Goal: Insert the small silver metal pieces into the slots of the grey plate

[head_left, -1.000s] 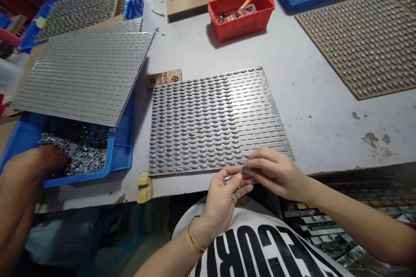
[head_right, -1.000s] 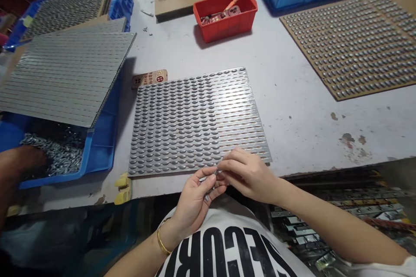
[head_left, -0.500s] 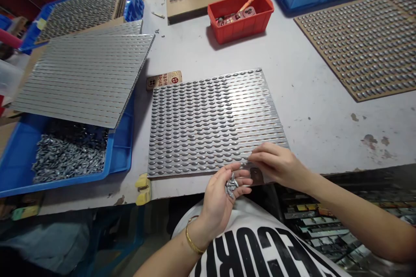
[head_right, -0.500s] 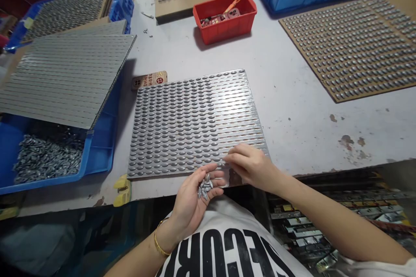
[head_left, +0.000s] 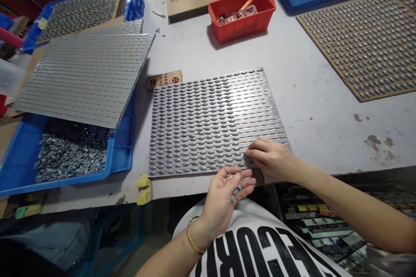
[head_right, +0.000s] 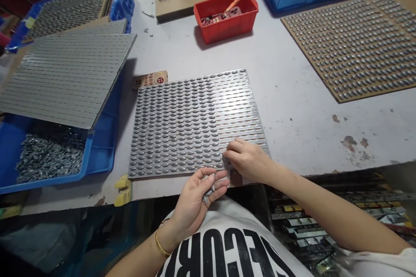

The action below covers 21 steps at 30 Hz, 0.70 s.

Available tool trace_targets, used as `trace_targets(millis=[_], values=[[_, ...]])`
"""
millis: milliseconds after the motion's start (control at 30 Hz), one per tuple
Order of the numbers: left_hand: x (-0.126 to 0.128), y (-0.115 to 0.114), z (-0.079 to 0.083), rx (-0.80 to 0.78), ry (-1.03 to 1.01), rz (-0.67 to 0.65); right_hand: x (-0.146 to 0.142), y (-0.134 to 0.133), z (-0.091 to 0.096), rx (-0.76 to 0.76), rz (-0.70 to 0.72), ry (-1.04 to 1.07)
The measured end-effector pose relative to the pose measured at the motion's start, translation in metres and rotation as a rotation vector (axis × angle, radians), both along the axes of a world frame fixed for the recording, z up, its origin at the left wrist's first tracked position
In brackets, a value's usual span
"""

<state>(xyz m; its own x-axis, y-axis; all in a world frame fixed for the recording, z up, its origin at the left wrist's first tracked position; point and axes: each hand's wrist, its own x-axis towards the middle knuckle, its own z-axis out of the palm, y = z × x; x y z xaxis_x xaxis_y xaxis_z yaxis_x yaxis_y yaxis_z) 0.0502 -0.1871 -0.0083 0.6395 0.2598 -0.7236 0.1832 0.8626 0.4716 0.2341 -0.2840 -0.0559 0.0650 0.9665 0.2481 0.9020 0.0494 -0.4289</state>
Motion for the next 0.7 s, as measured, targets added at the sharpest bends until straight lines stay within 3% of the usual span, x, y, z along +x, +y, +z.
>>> trace_targets(millis=[133, 267, 433, 600, 700], values=[[0.0, 0.001, -0.002, 0.047, 0.017, -0.004, 0.0, -0.001, 0.007, 0.018, -0.019, 0.155], [0.0, 0.001, -0.006, 0.073, 0.033, 0.023, -0.01, -0.003, 0.028, 0.047, -0.014, 0.43], [0.003, 0.0, -0.009, 0.104, -0.021, 0.043, -0.031, -0.003, 0.046, -0.026, 0.035, 0.68], [0.006, 0.001, -0.008, 0.134, -0.037, 0.082, -0.039, -0.003, 0.042, -0.122, -0.095, 0.831], [0.007, 0.003, -0.004, 0.079, -0.024, 0.103, -0.028, -0.004, 0.03, -0.034, -0.104, 0.713]])
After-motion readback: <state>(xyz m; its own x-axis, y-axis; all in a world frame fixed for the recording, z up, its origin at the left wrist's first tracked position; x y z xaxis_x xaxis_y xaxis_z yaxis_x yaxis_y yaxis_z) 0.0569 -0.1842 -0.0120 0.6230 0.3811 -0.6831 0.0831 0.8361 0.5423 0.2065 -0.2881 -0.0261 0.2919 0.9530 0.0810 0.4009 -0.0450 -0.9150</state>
